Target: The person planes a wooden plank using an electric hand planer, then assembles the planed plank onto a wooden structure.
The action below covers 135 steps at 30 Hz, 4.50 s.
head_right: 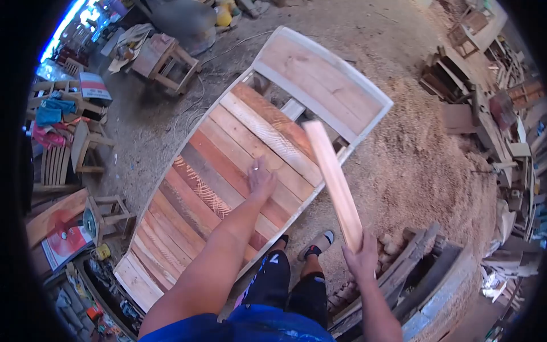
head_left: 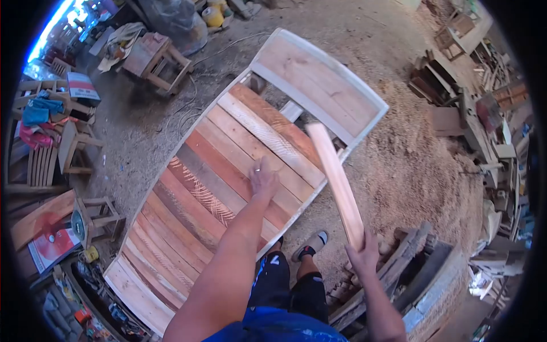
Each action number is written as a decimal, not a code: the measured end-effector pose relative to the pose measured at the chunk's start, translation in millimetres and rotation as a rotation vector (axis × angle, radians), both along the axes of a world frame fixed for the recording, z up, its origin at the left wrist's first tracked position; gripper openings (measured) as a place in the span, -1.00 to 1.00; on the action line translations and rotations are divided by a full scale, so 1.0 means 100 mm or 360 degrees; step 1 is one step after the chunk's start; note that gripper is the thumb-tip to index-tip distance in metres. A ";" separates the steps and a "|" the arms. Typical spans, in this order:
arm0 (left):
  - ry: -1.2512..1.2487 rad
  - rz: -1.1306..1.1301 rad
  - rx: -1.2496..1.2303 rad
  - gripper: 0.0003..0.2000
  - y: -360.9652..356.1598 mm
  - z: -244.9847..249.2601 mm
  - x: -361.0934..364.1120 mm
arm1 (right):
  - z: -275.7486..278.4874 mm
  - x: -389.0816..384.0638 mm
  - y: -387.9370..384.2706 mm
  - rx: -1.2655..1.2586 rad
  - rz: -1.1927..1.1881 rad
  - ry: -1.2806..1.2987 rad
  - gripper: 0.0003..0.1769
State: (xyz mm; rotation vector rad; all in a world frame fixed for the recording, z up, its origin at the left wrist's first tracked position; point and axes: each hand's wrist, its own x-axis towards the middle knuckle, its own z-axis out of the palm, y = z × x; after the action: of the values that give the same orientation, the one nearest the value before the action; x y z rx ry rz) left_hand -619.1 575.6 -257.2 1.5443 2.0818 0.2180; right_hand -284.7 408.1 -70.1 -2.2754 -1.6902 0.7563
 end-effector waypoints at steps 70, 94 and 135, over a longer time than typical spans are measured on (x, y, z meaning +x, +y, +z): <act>0.0387 -0.0096 0.0265 -0.11 0.19 -0.49 -0.02 | -1.19 -1.27 3.40 -0.0722 0.1090 -0.0457 -0.59; -0.0285 -0.1049 -0.0316 -0.68 -0.98 0.01 -0.56 | 1.62 0.81 -3.46 -0.0134 -0.1997 -0.0471 -0.48; -0.0174 -0.2799 0.0664 -0.41 -5.97 2.78 5.39 | 2.15 0.31 -7.91 0.1479 -0.3461 0.0719 -0.78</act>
State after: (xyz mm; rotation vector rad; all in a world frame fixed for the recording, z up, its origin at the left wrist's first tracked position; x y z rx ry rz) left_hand -79.6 -21.4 20.5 2.8209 0.0333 0.0370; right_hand -253.4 -383.2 145.3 -1.5509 0.8480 -0.1529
